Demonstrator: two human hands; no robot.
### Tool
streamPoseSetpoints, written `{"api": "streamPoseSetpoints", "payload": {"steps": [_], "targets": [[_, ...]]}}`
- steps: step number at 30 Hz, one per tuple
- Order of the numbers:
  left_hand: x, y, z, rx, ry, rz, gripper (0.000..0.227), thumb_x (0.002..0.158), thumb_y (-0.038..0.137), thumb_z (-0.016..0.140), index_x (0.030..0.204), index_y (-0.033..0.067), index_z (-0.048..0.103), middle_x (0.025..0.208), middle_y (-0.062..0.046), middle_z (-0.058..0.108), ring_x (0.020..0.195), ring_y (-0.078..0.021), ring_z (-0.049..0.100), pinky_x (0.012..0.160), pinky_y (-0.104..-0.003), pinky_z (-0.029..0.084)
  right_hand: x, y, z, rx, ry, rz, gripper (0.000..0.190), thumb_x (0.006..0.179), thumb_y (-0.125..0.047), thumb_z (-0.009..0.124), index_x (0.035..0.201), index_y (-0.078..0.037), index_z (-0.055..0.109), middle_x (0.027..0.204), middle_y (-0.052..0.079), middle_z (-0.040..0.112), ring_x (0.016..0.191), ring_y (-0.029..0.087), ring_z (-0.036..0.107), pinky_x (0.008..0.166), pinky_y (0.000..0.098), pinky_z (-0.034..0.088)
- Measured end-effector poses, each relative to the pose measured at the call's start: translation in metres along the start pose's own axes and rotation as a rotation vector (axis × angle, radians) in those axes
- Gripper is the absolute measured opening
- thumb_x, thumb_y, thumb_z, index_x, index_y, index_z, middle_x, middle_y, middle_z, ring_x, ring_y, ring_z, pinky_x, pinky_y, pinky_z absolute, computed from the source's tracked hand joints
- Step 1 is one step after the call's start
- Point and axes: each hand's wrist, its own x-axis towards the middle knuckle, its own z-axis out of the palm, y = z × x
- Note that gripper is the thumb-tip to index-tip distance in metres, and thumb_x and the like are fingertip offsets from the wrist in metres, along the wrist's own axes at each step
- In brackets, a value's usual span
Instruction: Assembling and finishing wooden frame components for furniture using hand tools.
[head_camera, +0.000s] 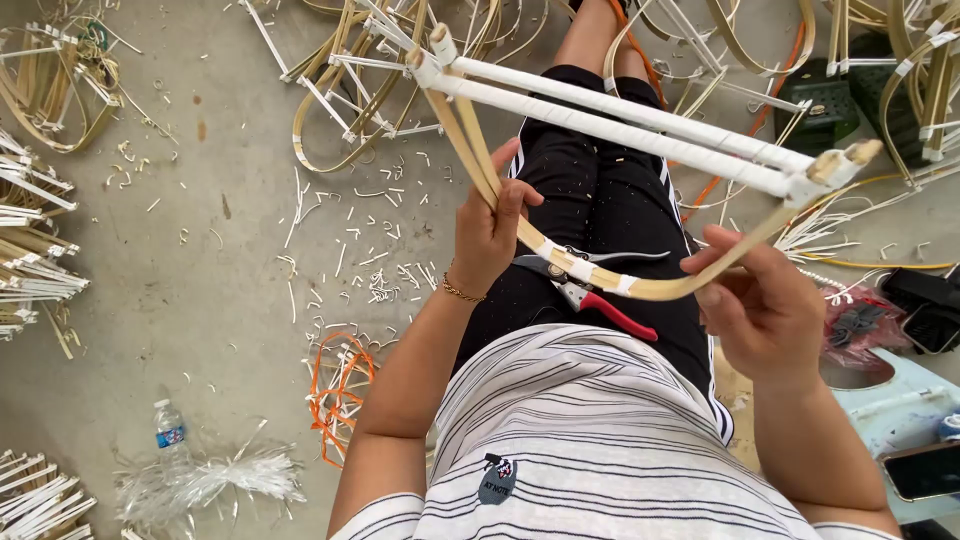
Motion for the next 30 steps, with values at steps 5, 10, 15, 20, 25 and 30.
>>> {"api": "streamPoseSetpoints", "payload": {"steps": [5, 10, 15, 20, 25, 30], "targets": [[-0.003, -0.005, 0.001, 0.045, 0.055, 0.053, 0.037, 0.115, 0.026, 0.050, 0.145, 0.0038, 0.051, 0.090, -0.004, 0.074, 0.070, -0.0069, 0.062, 0.065, -0.023, 0.052, -0.001, -0.031, 0.021, -0.178, -0.073, -0.116, 0.051, 0.099, -0.009, 0.065, 0.147, 0.004, 0.050, 0.117, 0.012, 0.070, 0.072, 0.005, 0.062, 0.063, 0.0180, 0.052], [-0.007, -0.007, 0.004, 0.046, 0.055, 0.022, 0.031, 0.116, 0.026, 0.049, 0.135, 0.0039, 0.059, 0.088, -0.003, 0.074, 0.072, -0.0067, 0.066, 0.065, -0.024, 0.053, -0.002, -0.042, 0.033, -0.473, -0.101, -0.279, 0.039, 0.093, -0.005, 0.072, 0.129, 0.002, 0.058, 0.102, 0.009, 0.070, 0.072, 0.008, 0.065, 0.062, 0.0210, 0.052], [-0.004, -0.003, 0.005, 0.094, 0.025, -0.084, 0.027, 0.114, 0.026, 0.051, 0.122, 0.0046, 0.065, 0.083, -0.002, 0.075, 0.061, -0.0059, 0.057, 0.058, -0.024, 0.045, 0.003, -0.045, 0.035, -0.450, -0.105, -0.257, 0.044, 0.089, -0.007, 0.076, 0.128, 0.002, 0.058, 0.089, 0.002, 0.068, 0.060, 0.003, 0.059, 0.054, 0.0213, 0.047], [-0.007, -0.002, 0.008, 0.112, 0.010, -0.078, 0.035, 0.114, 0.025, 0.050, 0.140, 0.0035, 0.060, 0.082, -0.002, 0.073, 0.067, -0.0068, 0.062, 0.062, -0.025, 0.049, 0.008, -0.043, 0.033, -0.447, -0.086, -0.207, 0.049, 0.091, -0.005, 0.074, 0.136, 0.001, 0.055, 0.087, 0.001, 0.068, 0.062, 0.003, 0.059, 0.055, 0.0204, 0.047], [-0.012, 0.041, 0.006, 0.286, 0.014, -0.006, 0.036, 0.114, 0.022, 0.050, 0.143, 0.0025, 0.057, 0.088, -0.006, 0.071, 0.067, -0.0134, 0.065, 0.064, -0.028, 0.052, 0.026, -0.018, -0.008, -0.334, 0.088, -0.118, 0.049, 0.100, -0.002, 0.065, 0.146, 0.002, 0.048, 0.095, 0.007, 0.067, 0.069, 0.007, 0.061, 0.060, 0.0206, 0.050], [-0.016, 0.108, 0.002, 0.296, -0.184, 0.248, 0.050, 0.103, 0.033, 0.069, 0.140, 0.0014, 0.055, 0.105, -0.010, 0.073, 0.073, -0.0207, 0.069, 0.067, -0.030, 0.055, 0.028, 0.019, -0.045, 0.146, 0.176, -0.021, 0.026, 0.116, -0.009, 0.047, 0.139, 0.003, 0.050, 0.107, 0.014, 0.067, 0.066, 0.010, 0.060, 0.063, 0.0267, 0.055]]}}
